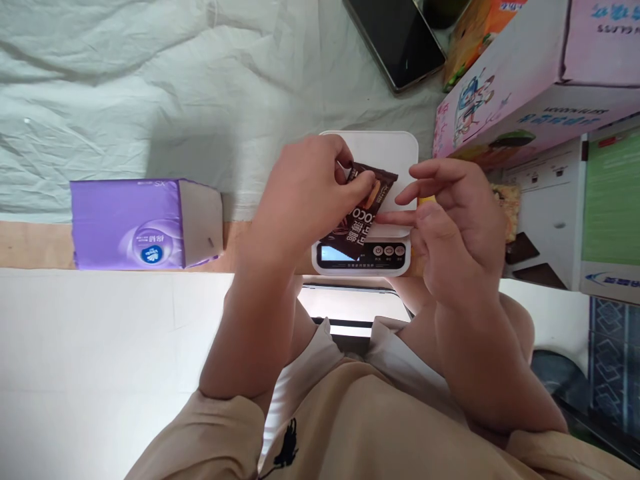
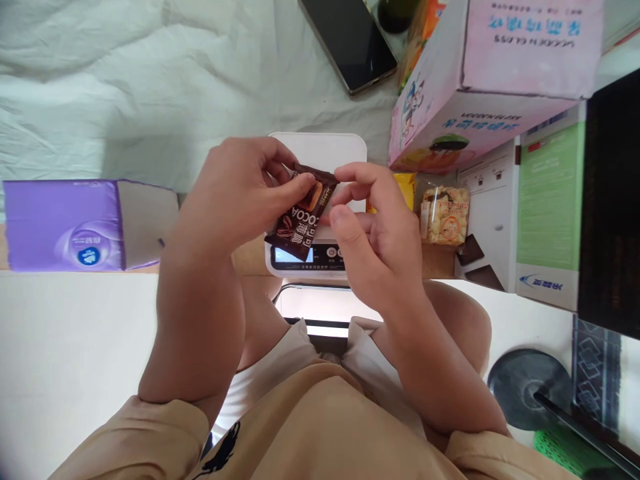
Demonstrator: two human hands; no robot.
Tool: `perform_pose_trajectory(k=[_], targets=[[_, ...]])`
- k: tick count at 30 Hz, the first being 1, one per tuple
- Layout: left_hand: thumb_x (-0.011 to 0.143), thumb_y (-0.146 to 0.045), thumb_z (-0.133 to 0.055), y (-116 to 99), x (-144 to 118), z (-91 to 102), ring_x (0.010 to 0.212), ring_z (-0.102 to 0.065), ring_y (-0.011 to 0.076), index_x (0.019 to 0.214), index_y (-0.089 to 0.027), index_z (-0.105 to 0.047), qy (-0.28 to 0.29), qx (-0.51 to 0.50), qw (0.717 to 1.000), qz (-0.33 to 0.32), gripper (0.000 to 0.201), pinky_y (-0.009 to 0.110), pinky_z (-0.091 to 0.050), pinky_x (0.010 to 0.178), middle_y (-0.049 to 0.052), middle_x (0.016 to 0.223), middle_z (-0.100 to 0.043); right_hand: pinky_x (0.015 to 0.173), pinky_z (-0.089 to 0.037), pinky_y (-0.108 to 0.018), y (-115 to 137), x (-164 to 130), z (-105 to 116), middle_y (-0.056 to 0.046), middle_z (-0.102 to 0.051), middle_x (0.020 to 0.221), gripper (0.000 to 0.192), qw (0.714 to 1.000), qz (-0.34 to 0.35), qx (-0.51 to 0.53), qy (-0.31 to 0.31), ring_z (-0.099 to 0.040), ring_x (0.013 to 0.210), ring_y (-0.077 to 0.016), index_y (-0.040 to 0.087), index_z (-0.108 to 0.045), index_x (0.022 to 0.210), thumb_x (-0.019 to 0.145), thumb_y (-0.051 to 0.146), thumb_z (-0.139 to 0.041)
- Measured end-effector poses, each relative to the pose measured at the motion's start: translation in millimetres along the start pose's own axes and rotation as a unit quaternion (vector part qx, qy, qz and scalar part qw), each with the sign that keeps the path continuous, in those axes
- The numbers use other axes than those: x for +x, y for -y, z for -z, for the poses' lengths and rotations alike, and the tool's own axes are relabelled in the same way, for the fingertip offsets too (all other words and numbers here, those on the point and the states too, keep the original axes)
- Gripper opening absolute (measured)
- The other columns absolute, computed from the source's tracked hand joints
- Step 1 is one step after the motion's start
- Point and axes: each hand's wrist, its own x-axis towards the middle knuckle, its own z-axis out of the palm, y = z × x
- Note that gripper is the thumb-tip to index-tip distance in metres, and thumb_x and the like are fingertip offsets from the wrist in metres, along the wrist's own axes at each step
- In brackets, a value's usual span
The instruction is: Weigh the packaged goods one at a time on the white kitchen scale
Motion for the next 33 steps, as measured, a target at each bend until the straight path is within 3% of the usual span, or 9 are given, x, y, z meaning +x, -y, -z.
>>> perform_pose_trajectory(k=[4,8,11,13,17,21,24,28,33], targets=[[0.087,-0.031,-0.073,5.0,-1.6,8.1,0.085,-0.072,0.0211,0.088,-0.023,-0.062,-0.018,-0.054,0.998,-0.004,0.013,0.033,-0.053,0.074,0.002,0.088,-0.075,0.086,-0.072,-0.029,2.8,-0.9,-7.7,-0.001,-0.064,0.104,0.027,0.999,-0.002,0.042,0.024,-0.068,0.087,-0.0098,0.035,-0.067,0.129,0.103,0.043,-0.065],[0.089,-0.027,-0.073,17.9,-13.3,31.3,0.079,-0.075,0.0197,0.097,-0.023,-0.062,-0.023,-0.17,0.985,0.004,0.014,0.032,-0.056,0.07,0.002,0.09,-0.079,0.096,-0.073,-0.037,4.0,-2.8,-12.3,-0.002,-0.062,0.105,0.027,0.999,0.004,0.047,0.022,-0.069,0.097,-0.0139,0.037,-0.068,0.128,0.103,0.046,-0.065],[0.09,-0.034,-0.073,28.2,-26.9,50.3,0.067,-0.067,0.0175,0.103,-0.025,-0.069,-0.107,-0.136,0.984,0.042,0.017,0.032,-0.052,0.063,0.001,0.083,-0.077,0.088,-0.073,-0.036,5.3,-3.3,-11.7,-0.003,-0.061,0.106,0.028,0.998,-0.015,0.059,0.003,-0.069,0.099,-0.0159,0.037,-0.069,0.124,0.099,0.048,-0.07],[0.09,-0.037,-0.072,34.2,-33.1,58.0,0.063,-0.062,0.0167,0.103,-0.026,-0.074,-0.135,-0.086,0.984,0.078,0.017,0.033,-0.051,0.062,0.001,0.078,-0.074,0.086,-0.073,-0.036,7.4,-3.0,-10.6,-0.003,-0.06,0.105,0.028,0.998,-0.032,0.059,-0.01,-0.07,0.1,-0.0172,0.036,-0.071,0.122,0.096,0.048,-0.073],[0.089,-0.031,-0.074,44.0,-32.2,60.0,0.064,-0.063,0.0158,0.102,-0.026,-0.077,-0.087,-0.055,0.988,0.117,0.014,0.035,-0.055,0.069,-0.001,0.077,-0.074,0.088,-0.073,-0.042,11.0,-1.6,-12.2,-0.002,-0.06,0.099,0.027,0.996,-0.043,0.065,-0.043,-0.071,0.098,-0.0188,0.035,-0.073,0.116,0.093,0.048,-0.075],[0.093,-0.033,-0.074,48.6,-25.2,56.7,0.08,-0.07,0.02,0.103,-0.025,-0.076,-0.032,-0.004,0.991,0.132,0.013,0.037,-0.057,0.078,0.001,0.087,-0.078,0.076,-0.072,-0.039,7.8,-0.5,-16.8,-0.003,-0.062,0.097,0.033,0.997,-0.017,0.026,-0.068,-0.07,0.091,-0.0183,0.036,-0.071,0.116,0.091,0.057,-0.075],[0.094,-0.034,-0.073,49.9,-22.5,55.6,0.085,-0.072,0.024,0.104,-0.024,-0.075,-0.014,0.001,0.992,0.128,0.014,0.041,-0.057,0.082,0.003,0.09,-0.079,0.07,-0.07,-0.037,6.2,0.2,-18.3,-0.004,-0.063,0.098,0.036,0.998,-0.01,-0.01,-0.065,-0.071,0.091,-0.0195,0.036,-0.069,0.118,0.092,0.061,-0.07],[0.092,-0.036,-0.075,52.8,-17.5,52.0,0.092,-0.074,0.0275,0.1,-0.026,-0.074,0.01,0.007,0.991,0.133,0.013,0.043,-0.057,0.089,0.005,0.096,-0.079,0.073,-0.071,-0.039,11.2,1.9,-18.5,-0.003,-0.062,0.097,0.032,0.997,-0.038,0.009,-0.066,-0.072,0.095,-0.0206,0.033,-0.07,0.114,0.089,0.053,-0.072],[0.089,-0.042,-0.077,52.4,-10.9,46.5,0.09,-0.071,0.026,0.107,-0.028,-0.075,0.007,0.017,0.991,0.132,0.023,0.039,-0.055,0.081,0.006,0.115,-0.079,0.076,-0.071,-0.043,17.9,3.7,-19.8,-0.003,-0.058,0.094,0.03,0.995,-0.044,0.035,-0.084,-0.072,0.095,-0.0215,0.029,-0.069,0.112,0.085,0.042,-0.072]])
